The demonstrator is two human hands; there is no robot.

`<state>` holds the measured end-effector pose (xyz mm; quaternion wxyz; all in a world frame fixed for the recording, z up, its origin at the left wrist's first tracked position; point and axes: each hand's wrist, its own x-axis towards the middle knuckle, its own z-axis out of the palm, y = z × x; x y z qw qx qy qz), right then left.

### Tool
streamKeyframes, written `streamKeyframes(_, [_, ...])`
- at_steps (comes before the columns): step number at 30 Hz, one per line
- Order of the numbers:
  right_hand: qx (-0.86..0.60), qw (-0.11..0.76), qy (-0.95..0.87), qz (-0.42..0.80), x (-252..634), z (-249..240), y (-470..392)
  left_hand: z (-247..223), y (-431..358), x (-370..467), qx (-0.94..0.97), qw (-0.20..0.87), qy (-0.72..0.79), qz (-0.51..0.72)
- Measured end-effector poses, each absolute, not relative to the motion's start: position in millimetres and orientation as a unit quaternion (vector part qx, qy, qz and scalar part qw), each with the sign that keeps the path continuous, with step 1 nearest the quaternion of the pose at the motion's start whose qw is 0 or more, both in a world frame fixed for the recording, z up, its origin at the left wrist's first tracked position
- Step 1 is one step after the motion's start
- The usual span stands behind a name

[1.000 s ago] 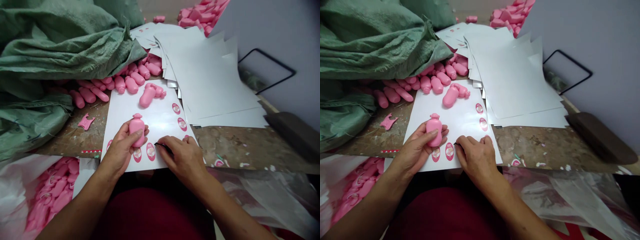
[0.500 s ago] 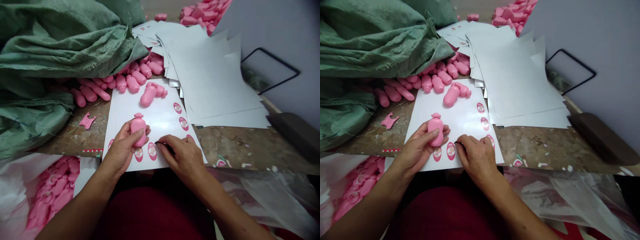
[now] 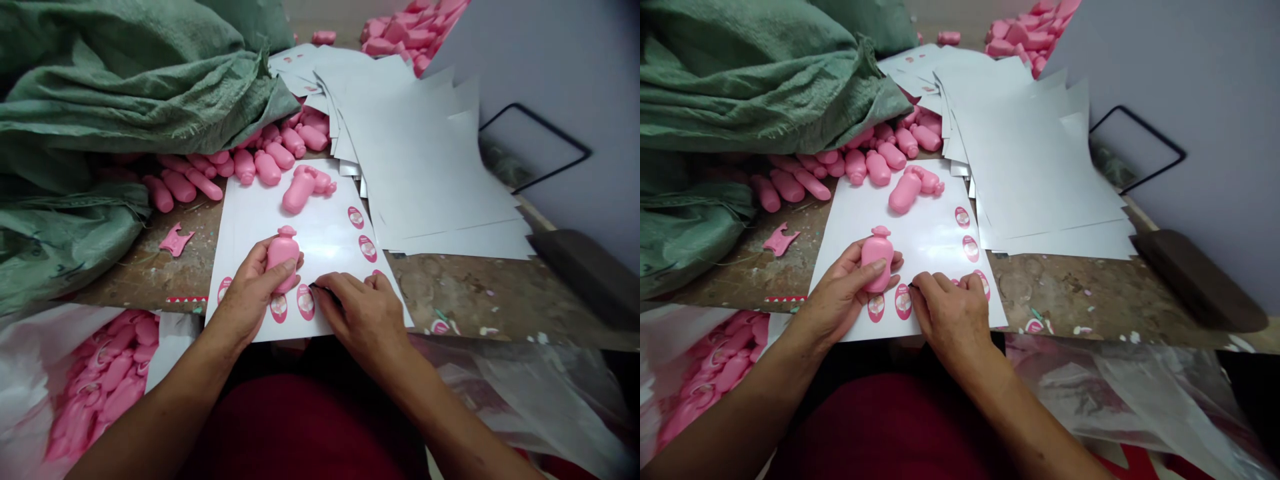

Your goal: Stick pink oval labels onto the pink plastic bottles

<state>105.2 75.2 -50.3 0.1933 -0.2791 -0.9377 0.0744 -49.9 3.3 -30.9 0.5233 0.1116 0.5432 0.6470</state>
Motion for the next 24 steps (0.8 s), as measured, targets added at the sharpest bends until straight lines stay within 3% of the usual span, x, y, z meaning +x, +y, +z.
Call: streamKeyframes(24, [-0.257,0.194,-0.945,0.052,106.9,-46.1,79.0,-32.2,2.7,-49.5,0.118,0.519,0.549,0.645])
